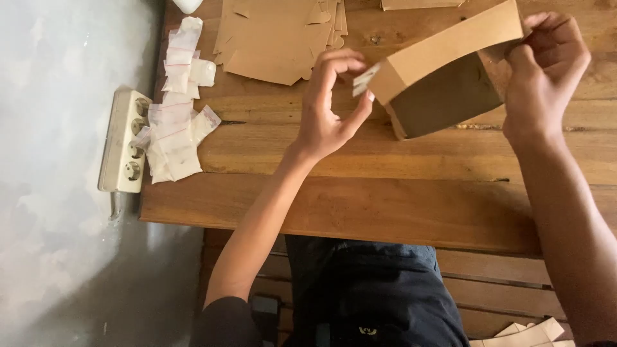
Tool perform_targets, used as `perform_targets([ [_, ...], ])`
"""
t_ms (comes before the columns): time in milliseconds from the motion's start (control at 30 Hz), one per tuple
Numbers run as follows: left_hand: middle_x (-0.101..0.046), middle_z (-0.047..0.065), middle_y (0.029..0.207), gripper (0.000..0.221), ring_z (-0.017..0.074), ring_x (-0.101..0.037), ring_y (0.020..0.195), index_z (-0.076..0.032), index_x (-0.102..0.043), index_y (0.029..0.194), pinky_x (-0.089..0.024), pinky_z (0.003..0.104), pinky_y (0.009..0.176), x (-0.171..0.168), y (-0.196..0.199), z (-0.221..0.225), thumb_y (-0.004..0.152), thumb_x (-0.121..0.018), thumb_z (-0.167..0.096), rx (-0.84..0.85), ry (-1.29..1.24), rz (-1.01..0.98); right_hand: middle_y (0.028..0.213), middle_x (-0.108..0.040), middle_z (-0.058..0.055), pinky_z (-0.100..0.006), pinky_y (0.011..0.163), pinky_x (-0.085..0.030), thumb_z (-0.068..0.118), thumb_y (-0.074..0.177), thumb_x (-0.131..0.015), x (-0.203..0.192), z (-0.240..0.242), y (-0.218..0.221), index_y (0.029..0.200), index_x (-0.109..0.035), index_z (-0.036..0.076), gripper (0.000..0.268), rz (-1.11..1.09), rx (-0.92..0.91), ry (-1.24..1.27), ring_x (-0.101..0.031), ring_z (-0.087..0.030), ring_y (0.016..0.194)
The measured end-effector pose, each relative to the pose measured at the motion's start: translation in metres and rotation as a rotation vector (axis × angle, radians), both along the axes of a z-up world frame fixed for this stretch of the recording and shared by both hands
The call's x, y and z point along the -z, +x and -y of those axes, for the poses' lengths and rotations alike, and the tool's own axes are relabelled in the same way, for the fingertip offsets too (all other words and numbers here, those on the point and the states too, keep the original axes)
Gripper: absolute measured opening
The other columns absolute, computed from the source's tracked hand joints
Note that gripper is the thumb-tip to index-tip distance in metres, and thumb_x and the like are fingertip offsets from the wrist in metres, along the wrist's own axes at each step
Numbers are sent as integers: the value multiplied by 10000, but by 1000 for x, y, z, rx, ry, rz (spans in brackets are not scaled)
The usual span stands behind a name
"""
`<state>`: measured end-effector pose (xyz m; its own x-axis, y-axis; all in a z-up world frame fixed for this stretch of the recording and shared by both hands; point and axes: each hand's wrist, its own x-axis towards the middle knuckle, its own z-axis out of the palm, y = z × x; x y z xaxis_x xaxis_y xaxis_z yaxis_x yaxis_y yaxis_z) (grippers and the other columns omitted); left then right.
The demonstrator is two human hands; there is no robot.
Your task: Folding flat cardboard templates into boxes, placing a small plastic packet inside each, and stacking the finished boxes on a wooden table.
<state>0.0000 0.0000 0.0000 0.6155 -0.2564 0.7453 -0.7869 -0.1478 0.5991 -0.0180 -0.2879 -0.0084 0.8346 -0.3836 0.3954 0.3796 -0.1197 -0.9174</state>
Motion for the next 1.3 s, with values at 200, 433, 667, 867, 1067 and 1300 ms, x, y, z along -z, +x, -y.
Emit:
perform_targets([
  [200,-630,68,943,74,174,-603,810,-54,-578,1027,-526,287,761,-14,-14,7,980,-634,-55,-74,-60,-7,1239,-625,-127,-303,912,-488,-194,983,-510,-7,2,-6,1126,-489,65,297,126,4,-90,-574,-190,1066],
  [433,-641,69,945,90,157,-600,774,-56,-591,1029,-540,277,707,-10,-15,9,970,-658,-43,-107,-109,-24,1007,-531,-217,-455,911,-456,-38,871,-474,-10,-18,-25,1024,-514,-90,167,457,98,-387,-526,-338,933],
  [667,-659,65,929,102,167,-607,784,-69,-608,1017,-549,287,720,-14,-21,12,952,-679,-35,-115,-97,-7,937,-726,-152,-348,765,-516,149,1054,-628,-22,-62,-43,1032,-727,-50,223,165,-254,-518,-660,-209,799],
  [867,-678,92,948,132,215,-654,874,-43,-626,1022,-559,330,823,-5,-16,13,921,-695,6,-114,-46,106,1008,-713,-161,-299,776,-503,138,1090,-676,-28,-67,-49,1073,-701,-66,206,62,-296,-441,-652,-212,897],
  [1067,-674,83,946,138,216,-663,874,-36,-624,1023,-563,322,814,-11,-20,14,923,-695,27,-89,-56,95,985,-707,-138,-270,723,-476,100,1078,-744,-20,-62,-44,1040,-697,-53,164,24,-259,-381,-635,-182,854],
  [1300,-677,96,898,73,186,-646,784,-23,-638,1005,-583,292,722,1,-17,14,975,-672,-81,66,-76,47,950,-687,-146,-318,730,-465,18,1089,-716,-16,-55,-42,1011,-687,-76,125,147,-140,-522,-610,-208,838],
])
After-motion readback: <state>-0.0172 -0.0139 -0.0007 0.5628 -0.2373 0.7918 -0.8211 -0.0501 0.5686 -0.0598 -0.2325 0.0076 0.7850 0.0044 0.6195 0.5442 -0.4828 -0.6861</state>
